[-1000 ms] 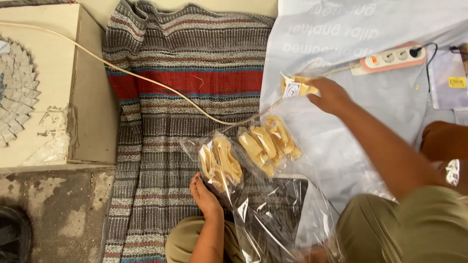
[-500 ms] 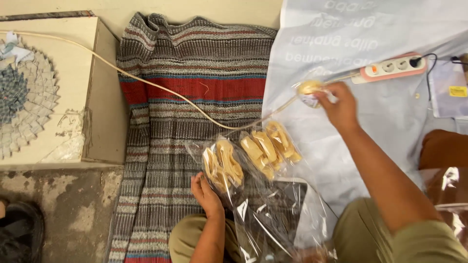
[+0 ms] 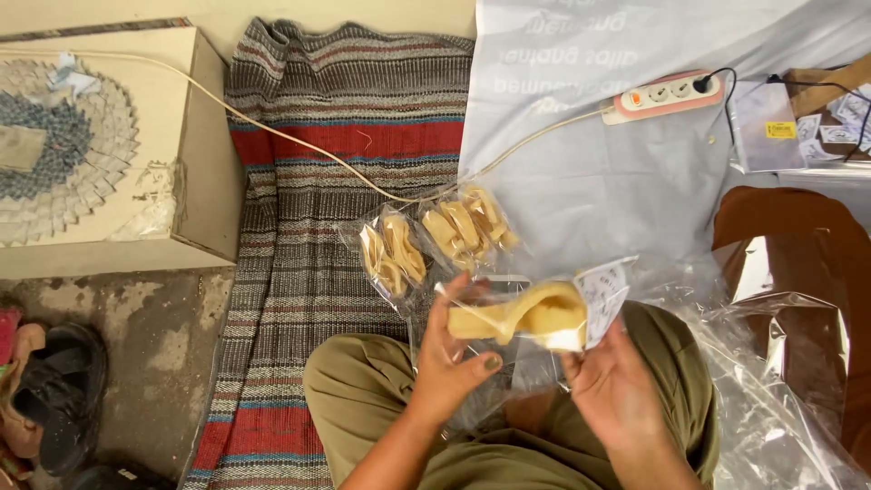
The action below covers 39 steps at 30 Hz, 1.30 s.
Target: The person packs crescent-shaped bakery items into plastic sleeves and then places several filled sleeves into a larger plastic bag by hand.
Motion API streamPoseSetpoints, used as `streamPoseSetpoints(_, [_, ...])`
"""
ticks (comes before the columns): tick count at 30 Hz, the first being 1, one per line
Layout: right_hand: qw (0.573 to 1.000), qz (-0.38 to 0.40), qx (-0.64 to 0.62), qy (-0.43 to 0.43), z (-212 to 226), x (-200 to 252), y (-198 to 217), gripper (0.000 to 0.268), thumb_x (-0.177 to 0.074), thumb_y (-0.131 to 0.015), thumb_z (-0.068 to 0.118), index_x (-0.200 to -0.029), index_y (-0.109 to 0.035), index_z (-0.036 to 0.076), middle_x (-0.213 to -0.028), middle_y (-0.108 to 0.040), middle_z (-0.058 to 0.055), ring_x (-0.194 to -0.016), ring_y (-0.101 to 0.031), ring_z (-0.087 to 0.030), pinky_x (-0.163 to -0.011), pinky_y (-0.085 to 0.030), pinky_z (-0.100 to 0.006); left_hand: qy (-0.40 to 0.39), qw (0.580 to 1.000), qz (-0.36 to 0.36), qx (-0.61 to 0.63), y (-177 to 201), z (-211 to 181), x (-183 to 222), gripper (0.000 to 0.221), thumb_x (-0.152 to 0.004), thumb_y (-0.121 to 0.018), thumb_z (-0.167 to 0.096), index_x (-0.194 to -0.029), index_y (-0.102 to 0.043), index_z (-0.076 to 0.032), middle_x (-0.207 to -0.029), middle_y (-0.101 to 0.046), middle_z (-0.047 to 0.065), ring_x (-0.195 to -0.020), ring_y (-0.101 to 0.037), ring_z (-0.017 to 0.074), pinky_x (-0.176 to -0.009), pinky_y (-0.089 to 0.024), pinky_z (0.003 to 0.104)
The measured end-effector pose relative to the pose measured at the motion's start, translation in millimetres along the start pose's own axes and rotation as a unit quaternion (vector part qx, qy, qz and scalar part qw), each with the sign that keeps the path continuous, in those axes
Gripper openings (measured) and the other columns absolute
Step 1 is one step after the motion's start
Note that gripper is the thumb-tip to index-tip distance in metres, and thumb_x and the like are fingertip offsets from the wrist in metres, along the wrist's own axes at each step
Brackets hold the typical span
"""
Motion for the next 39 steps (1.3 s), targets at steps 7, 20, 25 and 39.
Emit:
streamPoseSetpoints(7, [0.966, 0.142, 0.216, 0.029, 12.4, -1.1, 54.1, 0.041, -0.09, -0.066, 0.024, -0.125, -0.059, 0.004, -0.127, -0.067, -0.016, -0.11, -0.065, -0.029, -0.088, -0.056, -0.045, 0.048, 0.993, 0.029, 0.106, 23.8, -13.8, 7.5, 0.056, -0.086, -0.077, -0.004, -0.137, -0.054, -0.006, -0.13, -0.067, 0.014, -0.11, -0.067, 0.0208, -0.09, -0.061, 0.036])
streamPoseSetpoints(20, [0.969, 0.245, -0.015, 0.014, -26.4, 60.9, -21.2, 0.082, -0.086, -0.088, 0.036, -0.148, -0.047, 0.001, -0.143, -0.061, -0.019, -0.125, -0.062, -0.031, -0.1, -0.054, -0.043, 0.111, 0.956, 0.058, 0.267, -33.9, -9.9, 35.8, 0.13, -0.065, -0.095, -0.038, -0.164, -0.011, -0.019, -0.159, -0.042, 0.018, -0.142, -0.045, 0.0318, -0.108, -0.048, 0.047])
streamPoseSetpoints(25, [0.982, 0.176, 0.061, 0.001, -68.8, 50.8, 49.1, 0.073, -0.082, -0.08, 0.028, -0.142, -0.051, 0.0, -0.135, -0.066, -0.021, -0.122, -0.062, -0.033, -0.103, -0.048, -0.048, 0.137, 0.959, -0.051, 0.243, -35.5, 22.2, 48.1, 0.068, -0.077, -0.079, -0.009, -0.14, -0.051, -0.009, -0.11, -0.069, 0.012, -0.098, -0.069, 0.0268, -0.087, -0.056, 0.04])
streamPoseSetpoints(39, [0.894, 0.276, 0.338, 0.104, 11.3, 39.8, -69.3, 0.043, -0.1, -0.054, 0.028, -0.129, -0.068, 0.0, -0.134, -0.072, -0.018, -0.121, -0.068, -0.028, -0.1, -0.052, -0.04, 0.192, 0.967, 0.165, 0.017, -22.6, -9.1, 85.2, 0.062, -0.078, -0.085, -0.017, -0.131, -0.053, -0.008, -0.105, -0.063, 0.001, -0.096, -0.059, 0.0105, -0.085, -0.05, 0.026])
Point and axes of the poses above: each hand's wrist, its own x-axis away from the middle knuckle, its own y-axis out of the back of the hand, z = x × y, the point moved 4 cm from there along -x, towards the middle knuckle
